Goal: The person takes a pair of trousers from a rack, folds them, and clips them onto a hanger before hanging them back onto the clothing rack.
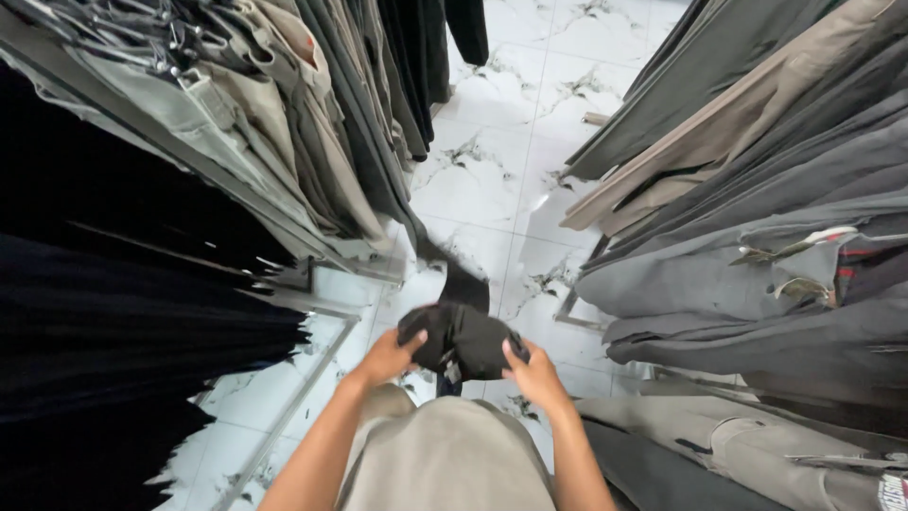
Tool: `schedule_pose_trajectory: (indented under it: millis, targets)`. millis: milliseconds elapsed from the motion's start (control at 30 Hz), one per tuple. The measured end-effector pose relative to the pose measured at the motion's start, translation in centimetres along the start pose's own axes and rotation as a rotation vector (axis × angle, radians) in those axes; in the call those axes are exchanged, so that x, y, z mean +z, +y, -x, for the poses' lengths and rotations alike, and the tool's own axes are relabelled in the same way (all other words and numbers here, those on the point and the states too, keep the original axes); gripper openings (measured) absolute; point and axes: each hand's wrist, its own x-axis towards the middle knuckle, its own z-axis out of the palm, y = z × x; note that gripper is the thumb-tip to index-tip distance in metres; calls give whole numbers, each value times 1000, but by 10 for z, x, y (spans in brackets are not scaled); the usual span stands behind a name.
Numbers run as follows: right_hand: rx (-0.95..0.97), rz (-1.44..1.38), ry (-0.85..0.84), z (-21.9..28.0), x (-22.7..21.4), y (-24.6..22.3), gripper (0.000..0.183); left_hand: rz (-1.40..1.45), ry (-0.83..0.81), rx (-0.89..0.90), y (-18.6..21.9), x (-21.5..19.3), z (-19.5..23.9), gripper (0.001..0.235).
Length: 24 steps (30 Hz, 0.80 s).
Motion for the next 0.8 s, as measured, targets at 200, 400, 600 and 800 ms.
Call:
schedule_pose_trajectory:
  millis: [200,400,600,800]
  targets:
    - [-576,-38,340,-52,-28,-87,40,-387,251,564,134,-25,-13,36]
    - [-1576,-72,704,63,-21,-181,31,-416,397,1485,225,-14,104,59]
    - [-765,-37,394,-5,24,-36,36,-396,333,1064,72,-12,42,73]
    - [-141,118,24,-4,26,31,55,-104,236,-101,-85,-10,58,46]
